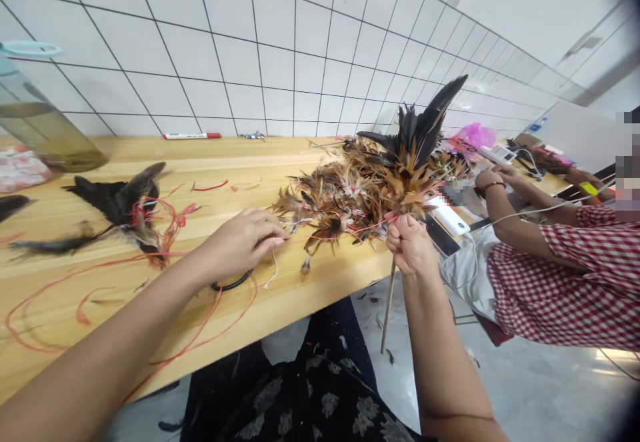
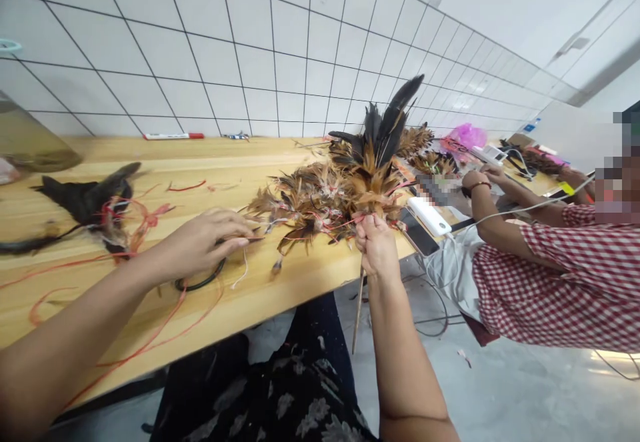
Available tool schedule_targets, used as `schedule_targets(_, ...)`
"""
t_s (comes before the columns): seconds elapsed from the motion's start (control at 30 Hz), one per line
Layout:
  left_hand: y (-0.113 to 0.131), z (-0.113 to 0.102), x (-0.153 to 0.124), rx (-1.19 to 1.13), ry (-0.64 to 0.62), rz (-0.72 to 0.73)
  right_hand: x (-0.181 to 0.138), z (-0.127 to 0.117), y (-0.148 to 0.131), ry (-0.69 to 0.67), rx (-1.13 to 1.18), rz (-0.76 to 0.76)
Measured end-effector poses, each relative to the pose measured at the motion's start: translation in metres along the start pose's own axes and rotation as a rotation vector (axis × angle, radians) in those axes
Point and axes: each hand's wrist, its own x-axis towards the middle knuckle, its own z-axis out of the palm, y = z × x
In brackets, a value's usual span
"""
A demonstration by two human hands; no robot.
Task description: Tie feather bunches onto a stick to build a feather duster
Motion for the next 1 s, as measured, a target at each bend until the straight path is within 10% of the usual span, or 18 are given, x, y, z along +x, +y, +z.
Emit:
schedule_targets(0.17, 0.031, 0.016, 0.011, -0.223, 0.247, -0.051, -0.015, 0.036, 0.013, -0.132, -0.011, 0.056)
schedule_targets(0.37, 0.056, 0.043, 0.026, -0.970, 0.110, -0.209, -0.033, 0.079, 0.041, -0.246, -0.076, 0.062)
schedule_targets(0.7, 0.043, 0.048, 0.021, -0.586, 0.343, -0.290, -0.037, 0.097, 0.067, -0.238, -0.442, -0.215)
schedule_targets(1.0, 0.042, 0.061, 0.022, -0.923, 0.340, -0.402, -0.041, 0.100, 0.075, -0.278, -0.297, -0.113)
